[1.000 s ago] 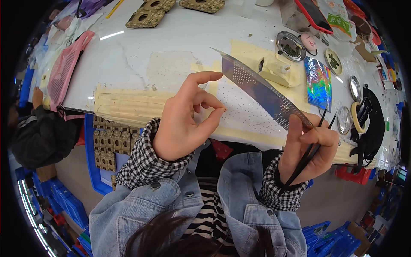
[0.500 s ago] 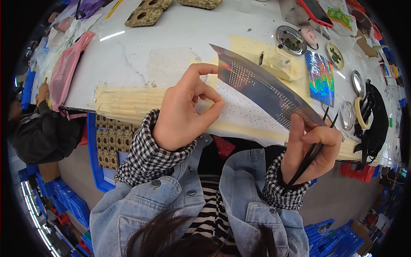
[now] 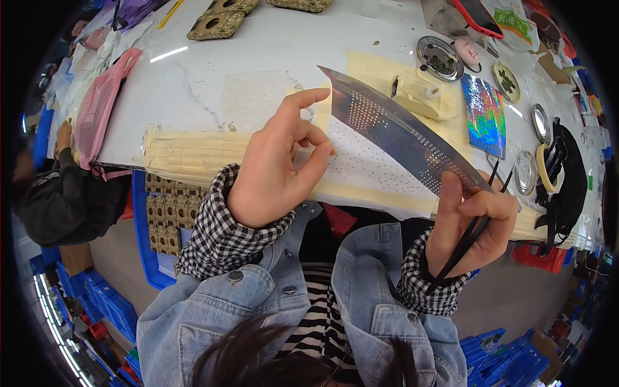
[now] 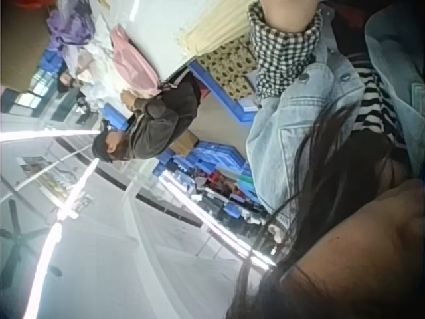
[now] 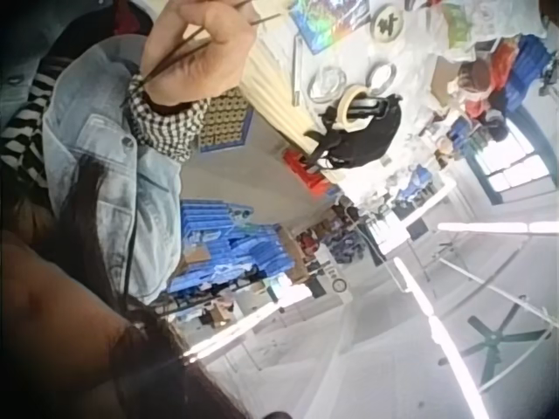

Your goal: Apply small decorative elements to a holographic sheet using tweezers.

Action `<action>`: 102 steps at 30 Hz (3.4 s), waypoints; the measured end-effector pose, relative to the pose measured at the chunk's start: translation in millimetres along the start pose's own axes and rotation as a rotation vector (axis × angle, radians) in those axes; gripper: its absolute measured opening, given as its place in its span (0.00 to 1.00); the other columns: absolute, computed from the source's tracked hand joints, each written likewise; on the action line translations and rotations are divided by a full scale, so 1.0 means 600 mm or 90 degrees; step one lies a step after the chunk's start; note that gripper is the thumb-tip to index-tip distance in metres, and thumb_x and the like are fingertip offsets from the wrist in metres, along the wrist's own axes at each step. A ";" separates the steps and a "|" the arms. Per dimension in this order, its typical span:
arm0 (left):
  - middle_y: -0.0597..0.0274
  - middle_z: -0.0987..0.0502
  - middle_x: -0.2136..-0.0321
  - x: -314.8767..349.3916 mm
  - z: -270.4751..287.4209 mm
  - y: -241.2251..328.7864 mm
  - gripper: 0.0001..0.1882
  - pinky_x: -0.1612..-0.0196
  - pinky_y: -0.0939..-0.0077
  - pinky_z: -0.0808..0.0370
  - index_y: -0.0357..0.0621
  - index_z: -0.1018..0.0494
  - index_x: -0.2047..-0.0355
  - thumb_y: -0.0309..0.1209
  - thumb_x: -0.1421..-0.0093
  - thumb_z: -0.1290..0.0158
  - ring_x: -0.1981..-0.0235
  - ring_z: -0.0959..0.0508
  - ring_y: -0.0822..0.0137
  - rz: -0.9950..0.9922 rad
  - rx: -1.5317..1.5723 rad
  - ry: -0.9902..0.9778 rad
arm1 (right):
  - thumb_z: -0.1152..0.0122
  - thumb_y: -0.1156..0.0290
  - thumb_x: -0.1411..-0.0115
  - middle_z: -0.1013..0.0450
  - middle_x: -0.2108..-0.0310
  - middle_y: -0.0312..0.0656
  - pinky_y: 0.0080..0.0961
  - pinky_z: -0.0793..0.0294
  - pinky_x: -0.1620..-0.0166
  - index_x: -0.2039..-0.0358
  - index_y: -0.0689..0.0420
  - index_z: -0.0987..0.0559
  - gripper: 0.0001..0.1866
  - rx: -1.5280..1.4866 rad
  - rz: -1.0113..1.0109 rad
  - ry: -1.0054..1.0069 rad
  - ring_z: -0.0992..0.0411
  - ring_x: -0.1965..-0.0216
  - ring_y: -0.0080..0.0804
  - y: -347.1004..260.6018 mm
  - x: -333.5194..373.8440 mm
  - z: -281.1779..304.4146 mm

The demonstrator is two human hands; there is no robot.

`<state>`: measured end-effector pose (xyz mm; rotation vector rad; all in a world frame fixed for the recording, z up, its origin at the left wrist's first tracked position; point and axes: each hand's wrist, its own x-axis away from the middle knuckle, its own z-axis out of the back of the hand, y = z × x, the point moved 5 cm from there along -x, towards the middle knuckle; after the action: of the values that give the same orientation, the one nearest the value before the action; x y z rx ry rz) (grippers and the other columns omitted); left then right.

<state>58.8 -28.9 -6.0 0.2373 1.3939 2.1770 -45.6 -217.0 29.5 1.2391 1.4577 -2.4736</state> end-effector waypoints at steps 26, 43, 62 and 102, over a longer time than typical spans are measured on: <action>0.63 0.22 0.70 -0.003 0.013 0.012 0.13 0.62 0.73 0.32 0.38 0.28 0.63 0.21 0.49 0.42 0.67 0.28 0.69 -0.135 -0.200 0.094 | 0.37 0.88 0.49 0.23 0.67 0.55 0.26 0.25 0.60 0.72 0.57 0.36 0.16 -0.014 0.000 0.005 0.24 0.67 0.34 0.003 -0.003 0.003; 0.65 0.27 0.78 -0.003 0.003 0.012 0.06 0.63 0.68 0.33 0.42 0.24 0.74 0.22 0.55 0.40 0.70 0.30 0.61 -0.240 -0.367 0.127 | 0.36 0.88 0.49 0.23 0.67 0.54 0.25 0.26 0.60 0.72 0.57 0.36 0.16 -0.015 -0.004 -0.001 0.24 0.66 0.33 0.004 -0.002 0.003; 0.64 0.31 0.79 -0.005 -0.030 0.051 0.05 0.59 0.75 0.36 0.41 0.29 0.82 0.29 0.58 0.49 0.67 0.31 0.66 -0.468 -0.746 -0.081 | 0.36 0.88 0.49 0.23 0.66 0.54 0.26 0.25 0.58 0.72 0.58 0.36 0.16 -0.014 0.002 -0.001 0.23 0.66 0.33 0.001 0.003 0.005; 0.61 0.23 0.72 -0.044 0.028 -0.007 0.15 0.61 0.75 0.33 0.41 0.36 0.62 0.20 0.47 0.44 0.69 0.24 0.69 -0.122 -0.199 -0.156 | 0.38 0.88 0.48 0.23 0.66 0.55 0.25 0.27 0.59 0.71 0.57 0.35 0.16 -0.028 -0.016 0.000 0.25 0.66 0.32 0.005 0.008 0.011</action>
<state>89.5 -28.4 1.1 0.2333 0.8910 2.0891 -51.6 -221.9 25.8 1.2208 1.5281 -2.4421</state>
